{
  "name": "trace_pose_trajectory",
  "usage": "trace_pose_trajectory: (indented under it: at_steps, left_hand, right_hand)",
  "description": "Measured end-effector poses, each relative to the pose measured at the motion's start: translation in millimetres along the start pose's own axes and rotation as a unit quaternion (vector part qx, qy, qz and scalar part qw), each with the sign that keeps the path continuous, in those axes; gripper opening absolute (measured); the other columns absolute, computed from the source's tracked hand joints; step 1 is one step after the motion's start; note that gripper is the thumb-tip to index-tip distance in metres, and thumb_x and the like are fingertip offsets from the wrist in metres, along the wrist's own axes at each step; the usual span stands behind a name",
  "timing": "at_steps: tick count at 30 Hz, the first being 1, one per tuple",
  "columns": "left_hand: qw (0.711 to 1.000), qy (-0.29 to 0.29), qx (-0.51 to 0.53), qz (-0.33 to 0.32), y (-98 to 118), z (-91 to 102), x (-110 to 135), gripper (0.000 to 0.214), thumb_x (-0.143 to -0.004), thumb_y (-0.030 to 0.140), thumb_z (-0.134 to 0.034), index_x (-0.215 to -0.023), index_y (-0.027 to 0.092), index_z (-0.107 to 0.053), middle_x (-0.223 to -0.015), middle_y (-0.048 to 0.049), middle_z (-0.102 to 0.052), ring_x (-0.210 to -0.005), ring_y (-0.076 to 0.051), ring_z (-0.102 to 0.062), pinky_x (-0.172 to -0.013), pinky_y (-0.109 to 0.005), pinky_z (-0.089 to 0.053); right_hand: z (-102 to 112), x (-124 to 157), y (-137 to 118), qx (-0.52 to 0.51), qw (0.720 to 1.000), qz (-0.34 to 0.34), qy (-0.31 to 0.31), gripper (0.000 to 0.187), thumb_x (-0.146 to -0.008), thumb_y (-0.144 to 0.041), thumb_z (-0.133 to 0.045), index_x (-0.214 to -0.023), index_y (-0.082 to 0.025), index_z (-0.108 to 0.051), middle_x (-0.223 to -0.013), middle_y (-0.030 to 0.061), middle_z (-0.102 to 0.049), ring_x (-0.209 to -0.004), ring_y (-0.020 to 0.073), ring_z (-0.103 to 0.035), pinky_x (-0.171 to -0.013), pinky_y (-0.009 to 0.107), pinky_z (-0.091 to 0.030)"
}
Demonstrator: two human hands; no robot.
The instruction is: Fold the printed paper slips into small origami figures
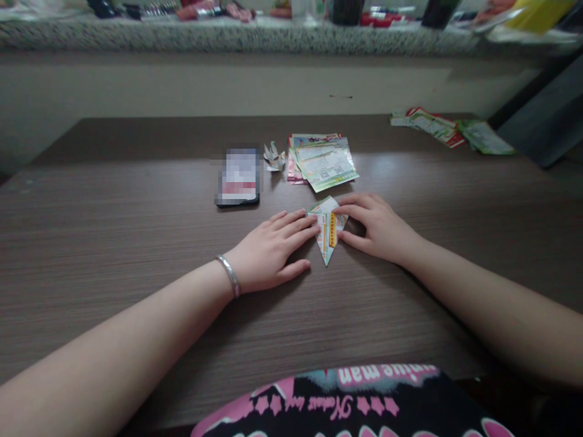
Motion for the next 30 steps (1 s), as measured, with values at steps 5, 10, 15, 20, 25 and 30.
trace_pose_trajectory:
  at_steps: [5, 10, 15, 20, 25, 30]
  left_hand:
    - [1.000, 0.027, 0.001, -0.015, -0.2, 1.1, -0.2, 0.049, -0.092, 0.040, -0.049, -0.137, 0.020, -0.048, -0.144, -0.0099, -0.047, -0.136, -0.029, -0.038, -0.113, -0.048, -0.034]
    - [0.998, 0.044, -0.018, -0.031, 3.1, 5.3, 1.0, 0.042, -0.094, 0.033, -0.047, -0.134, 0.022, -0.052, -0.129, -0.0104, -0.056, -0.126, -0.027, -0.049, -0.103, -0.042, -0.046]
    - [0.998, 0.046, -0.031, -0.037, 2.9, 4.6, 3.3, 0.040, -0.094, 0.034, -0.045, -0.132, 0.025, -0.054, -0.127, -0.0097, -0.056, -0.116, -0.026, -0.056, -0.095, -0.042, -0.051]
    - [0.997, 0.065, -0.016, -0.046, 0.1, 2.2, 3.7, 0.038, -0.093, 0.031, -0.047, -0.130, 0.025, -0.056, -0.126, -0.0103, -0.056, -0.115, -0.026, -0.055, -0.096, -0.042, -0.049]
    - [0.997, 0.070, -0.004, -0.042, -2.1, 1.5, 4.0, 0.038, -0.092, 0.030, -0.048, -0.128, 0.026, -0.058, -0.127, -0.0110, -0.055, -0.111, -0.024, -0.056, -0.093, -0.041, -0.050]
    - [0.997, 0.069, 0.008, -0.032, -2.3, 1.5, 3.2, 0.039, -0.092, 0.030, -0.048, -0.130, 0.023, -0.055, -0.134, -0.0111, -0.053, -0.119, -0.026, -0.052, -0.101, -0.044, -0.045]
  right_hand:
    - [0.5, 2.7, 1.4, -0.013, 0.999, 0.013, 0.031, 0.033, -0.082, -0.038, -0.064, -0.111, -0.023, -0.061, -0.123, 0.0094, -0.060, -0.127, 0.0297, -0.043, -0.105, 0.052, -0.037]
    - [6.6, 4.1, -1.1, -0.044, 0.996, 0.043, 0.062, 0.018, -0.079, -0.026, -0.065, -0.095, -0.023, -0.057, -0.122, 0.0072, -0.061, -0.130, 0.0277, -0.040, -0.107, 0.051, -0.036]
    - [9.5, 5.3, -4.1, -0.077, 0.994, 0.073, 0.022, 0.018, -0.073, -0.023, -0.065, -0.088, -0.023, -0.055, -0.113, 0.0056, -0.066, -0.130, 0.0284, -0.042, -0.105, 0.050, -0.036]
    - [8.6, 6.1, -2.4, -0.097, 0.993, 0.067, -0.019, 0.008, -0.085, -0.030, -0.058, -0.082, -0.022, -0.056, -0.105, 0.0048, -0.069, -0.122, 0.0262, -0.049, -0.103, 0.047, -0.038]
    - [4.0, 5.4, 1.5, -0.094, 0.994, 0.057, -0.002, 0.015, -0.084, -0.031, -0.062, -0.073, -0.022, -0.058, -0.100, 0.0044, -0.070, -0.114, 0.0241, -0.055, -0.097, 0.044, -0.042]
    - [1.3, 3.7, 0.8, -0.089, 0.994, 0.065, -0.009, 0.016, -0.077, -0.035, -0.070, -0.083, -0.022, -0.063, -0.101, 0.0054, -0.068, -0.112, 0.0247, -0.055, -0.097, 0.044, -0.042]
Point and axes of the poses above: each hand's wrist, its own x-axis away from the middle knuckle, its own z-axis out of the back of the hand, y = z × x, the point moved 3 cm from there along -x, towards the middle knuckle
